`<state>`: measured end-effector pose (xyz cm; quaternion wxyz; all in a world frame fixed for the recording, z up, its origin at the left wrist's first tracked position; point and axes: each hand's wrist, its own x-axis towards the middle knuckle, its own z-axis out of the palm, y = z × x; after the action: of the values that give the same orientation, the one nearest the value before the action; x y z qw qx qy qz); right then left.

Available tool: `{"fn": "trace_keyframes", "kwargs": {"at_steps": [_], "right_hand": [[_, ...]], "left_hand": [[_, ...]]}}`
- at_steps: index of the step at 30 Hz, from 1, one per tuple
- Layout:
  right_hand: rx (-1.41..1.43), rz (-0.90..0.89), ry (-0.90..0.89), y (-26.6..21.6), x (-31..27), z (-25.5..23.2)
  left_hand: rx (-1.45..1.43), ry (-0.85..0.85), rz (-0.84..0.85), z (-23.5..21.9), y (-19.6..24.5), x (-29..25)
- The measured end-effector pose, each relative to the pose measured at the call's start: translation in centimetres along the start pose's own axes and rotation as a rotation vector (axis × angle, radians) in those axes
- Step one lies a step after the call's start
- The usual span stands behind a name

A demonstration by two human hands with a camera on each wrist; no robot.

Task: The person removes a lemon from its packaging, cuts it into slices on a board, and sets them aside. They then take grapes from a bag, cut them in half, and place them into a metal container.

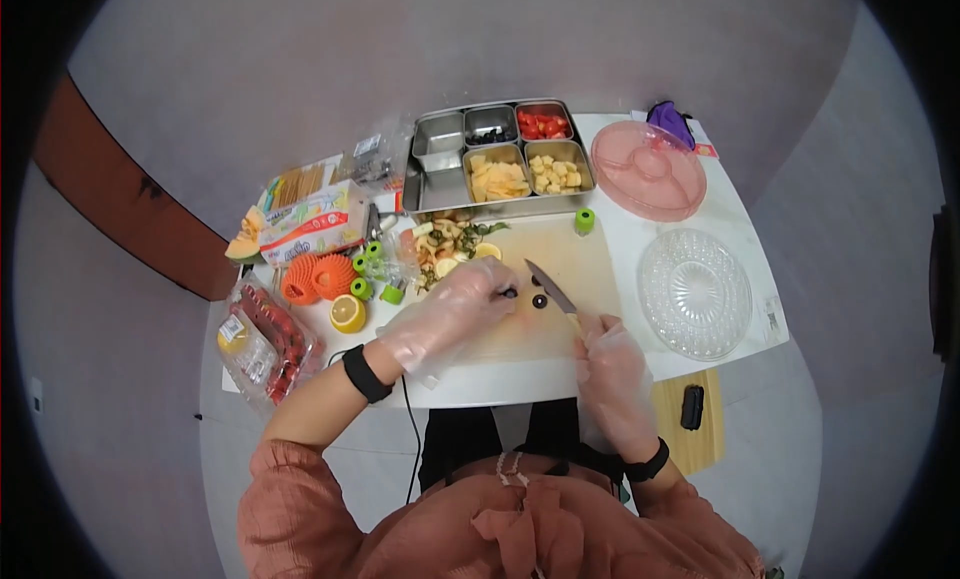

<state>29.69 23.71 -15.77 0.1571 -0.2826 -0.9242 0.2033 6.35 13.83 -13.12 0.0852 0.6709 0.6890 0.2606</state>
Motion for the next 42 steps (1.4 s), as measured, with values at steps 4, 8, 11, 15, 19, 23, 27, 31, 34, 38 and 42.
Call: {"fn": "trace_keyframes", "kwargs": {"at_steps": [4,8,11,15,19,23,27,31,34,38,42], "right_hand": [[0.072,0.060,0.204,1.2,0.2,0.1],[0.165,0.140,0.205,3.0,0.6,1.6],[0.242,0.135,0.208,4.0,1.1,3.0],[0.274,0.065,0.286,4.6,1.7,4.9],[0.371,0.057,0.353,5.4,2.0,5.9],[0.427,0.091,0.372,5.7,1.6,6.7],[0.429,0.098,0.395,5.8,1.5,7.1],[0.447,0.103,0.400,5.6,1.6,7.0],[0.456,0.116,0.398,5.9,1.7,7.2],[0.459,0.176,0.363,5.9,1.5,7.4],[0.504,0.120,0.373,5.8,2.0,6.6]], "left_hand": [[-0.821,-0.054,-0.481,-3.1,-3.6,2.8],[-0.753,0.128,-0.548,-6.7,-9.0,8.7],[-0.327,0.161,-0.587,-8.5,-14.4,14.0],[0.766,0.001,0.382,-9.2,-21.6,18.3],[0.933,-0.207,0.194,-7.9,-23.3,21.2],[0.758,-0.256,0.049,-6.0,-28.1,22.9],[0.765,-0.229,0.246,-6.1,-28.0,22.7],[0.534,-0.134,-0.582,-6.8,-21.4,22.6],[-0.539,0.174,-0.458,-7.4,-24.5,20.6],[-0.794,0.149,-0.354,-8.2,-15.8,16.4],[-0.565,0.067,-0.475,-8.3,-4.0,9.6]]}}
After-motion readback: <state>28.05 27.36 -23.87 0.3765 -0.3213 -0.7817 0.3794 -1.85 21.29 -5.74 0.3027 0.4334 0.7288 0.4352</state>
